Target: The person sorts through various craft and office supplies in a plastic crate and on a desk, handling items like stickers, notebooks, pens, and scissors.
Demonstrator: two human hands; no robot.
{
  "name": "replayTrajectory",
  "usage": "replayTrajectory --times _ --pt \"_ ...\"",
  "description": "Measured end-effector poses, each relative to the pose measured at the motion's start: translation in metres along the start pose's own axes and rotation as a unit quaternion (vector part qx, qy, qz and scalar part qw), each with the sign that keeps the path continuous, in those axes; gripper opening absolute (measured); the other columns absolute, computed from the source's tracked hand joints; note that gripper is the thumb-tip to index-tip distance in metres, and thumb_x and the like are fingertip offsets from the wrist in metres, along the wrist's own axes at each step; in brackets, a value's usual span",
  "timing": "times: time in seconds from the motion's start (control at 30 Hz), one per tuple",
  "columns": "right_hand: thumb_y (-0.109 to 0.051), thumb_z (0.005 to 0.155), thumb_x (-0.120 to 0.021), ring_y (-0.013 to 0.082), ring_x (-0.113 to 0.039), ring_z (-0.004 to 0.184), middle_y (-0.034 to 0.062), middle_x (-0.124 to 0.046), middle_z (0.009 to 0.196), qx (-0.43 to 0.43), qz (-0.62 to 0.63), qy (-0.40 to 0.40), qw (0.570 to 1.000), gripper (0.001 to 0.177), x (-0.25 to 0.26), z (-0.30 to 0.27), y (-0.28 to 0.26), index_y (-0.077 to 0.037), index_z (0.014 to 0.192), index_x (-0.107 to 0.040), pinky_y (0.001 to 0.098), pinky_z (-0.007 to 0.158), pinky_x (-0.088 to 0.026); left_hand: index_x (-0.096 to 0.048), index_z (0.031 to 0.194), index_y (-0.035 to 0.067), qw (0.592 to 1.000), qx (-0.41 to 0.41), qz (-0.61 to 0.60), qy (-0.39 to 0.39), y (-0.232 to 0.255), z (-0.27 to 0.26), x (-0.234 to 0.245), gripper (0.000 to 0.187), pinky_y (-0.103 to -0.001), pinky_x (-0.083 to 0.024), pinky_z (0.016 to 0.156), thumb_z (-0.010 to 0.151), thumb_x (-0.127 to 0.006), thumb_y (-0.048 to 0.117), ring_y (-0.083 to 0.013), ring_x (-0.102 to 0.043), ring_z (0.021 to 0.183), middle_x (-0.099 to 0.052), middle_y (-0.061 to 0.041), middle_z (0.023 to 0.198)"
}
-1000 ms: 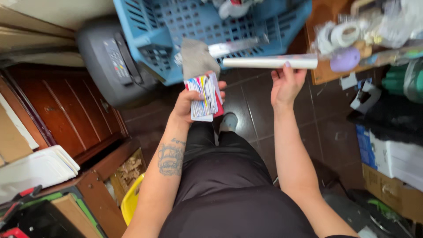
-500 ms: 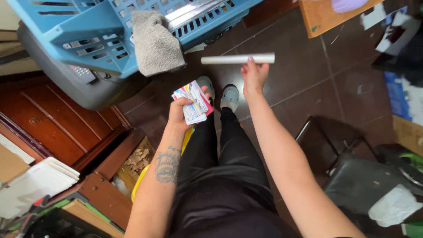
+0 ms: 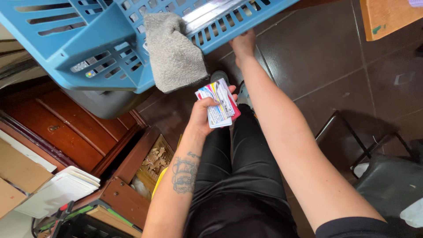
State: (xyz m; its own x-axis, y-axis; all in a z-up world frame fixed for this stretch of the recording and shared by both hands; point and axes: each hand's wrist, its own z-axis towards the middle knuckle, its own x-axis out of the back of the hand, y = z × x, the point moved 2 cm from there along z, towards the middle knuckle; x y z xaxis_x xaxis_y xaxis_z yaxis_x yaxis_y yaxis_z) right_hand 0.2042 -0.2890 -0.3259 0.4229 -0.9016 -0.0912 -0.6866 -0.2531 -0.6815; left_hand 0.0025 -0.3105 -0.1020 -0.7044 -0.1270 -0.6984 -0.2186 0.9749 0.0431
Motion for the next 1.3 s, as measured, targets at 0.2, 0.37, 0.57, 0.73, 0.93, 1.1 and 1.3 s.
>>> replayTrajectory --times 0.2,0.37,0.57,0.73,0.93,1.1,1.3 --pt "-0.011 0.095 -0.065 0.0182 -0.070 0.101 0.0087 -0.068 0.119 -0.064 0.022 -0.011 0.998 0.060 0.040 -0.034 -0.030 -0.012 0.150 -0.039 0.0322 0.081 -0.059 -0.044 0.148 -0.008 0.998 0.032 0.001 -0.047 -0.004 -0.006 -0.036 0.076 -0.052 -0.053 0.106 0.072 -0.054 0.000 -0.0378 -0.062 0.126 -0.058 -0.025 0.143" --pt "-0.014 0.092 -0.066 0.0220 -0.069 0.101 0.0162 -0.067 0.124 -0.029 0.110 -0.002 0.994 0.070 0.079 -0.127 -0.102 -0.010 0.152 -0.030 0.0342 0.079 -0.054 -0.046 0.144 -0.005 0.994 0.053 0.011 -0.090 -0.012 -0.001 -0.076 0.071 -0.052 -0.054 0.104 0.074 -0.054 0.000 -0.0364 -0.063 0.126 -0.060 -0.024 0.138" --pt "-0.015 0.100 -0.062 0.0235 -0.066 0.103 0.0168 -0.069 0.118 0.033 0.146 -0.042 0.988 0.053 0.096 -0.242 -0.189 -0.001 0.148 -0.046 0.0375 0.087 -0.058 -0.051 0.140 -0.009 0.994 0.063 0.064 -0.066 -0.016 0.009 -0.130 0.054 -0.055 -0.054 0.097 0.087 -0.056 0.003 -0.0400 -0.064 0.115 -0.063 -0.025 0.126" --pt "-0.020 0.104 -0.059 0.0219 -0.066 0.113 0.0144 -0.067 0.125 0.059 0.169 -0.046 0.983 0.045 0.111 -0.304 -0.235 0.002 0.142 -0.055 0.0365 0.094 -0.056 -0.058 0.135 -0.001 0.986 0.045 0.100 -0.125 -0.023 -0.006 -0.205 0.053 -0.049 -0.056 0.098 0.082 -0.052 0.004 -0.0337 -0.067 0.115 -0.067 -0.019 0.125" --pt "-0.007 0.094 -0.067 0.0215 -0.064 0.118 0.0124 -0.063 0.132 0.115 0.174 -0.054 0.977 0.053 0.132 -0.337 -0.267 -0.002 0.143 -0.050 0.0404 0.099 -0.054 -0.058 0.127 -0.001 0.983 0.053 0.137 -0.112 -0.047 0.000 -0.250 0.041 -0.052 -0.055 0.099 0.087 -0.053 0.004 -0.0344 -0.067 0.112 -0.067 -0.018 0.119" --pt "0.001 0.087 -0.070 0.0242 -0.065 0.116 0.0091 -0.063 0.131 0.125 0.255 -0.024 0.959 0.058 0.149 -0.348 -0.288 -0.008 0.140 -0.050 0.0446 0.096 -0.056 -0.057 0.126 -0.001 0.971 0.055 0.179 -0.146 -0.074 0.006 -0.295 0.040 -0.049 -0.054 0.097 0.087 -0.055 0.001 -0.0329 -0.067 0.109 -0.067 -0.016 0.116" --pt "0.001 0.090 -0.067 0.0246 -0.066 0.115 0.0077 -0.065 0.128 0.175 0.309 0.006 0.935 0.050 0.195 -0.325 -0.335 -0.012 0.137 -0.053 0.0456 0.094 -0.057 -0.055 0.132 0.004 0.941 0.005 0.276 -0.197 -0.112 0.030 -0.356 0.044 -0.044 -0.052 0.099 0.090 -0.064 0.003 -0.0256 -0.064 0.115 -0.065 -0.010 0.122"
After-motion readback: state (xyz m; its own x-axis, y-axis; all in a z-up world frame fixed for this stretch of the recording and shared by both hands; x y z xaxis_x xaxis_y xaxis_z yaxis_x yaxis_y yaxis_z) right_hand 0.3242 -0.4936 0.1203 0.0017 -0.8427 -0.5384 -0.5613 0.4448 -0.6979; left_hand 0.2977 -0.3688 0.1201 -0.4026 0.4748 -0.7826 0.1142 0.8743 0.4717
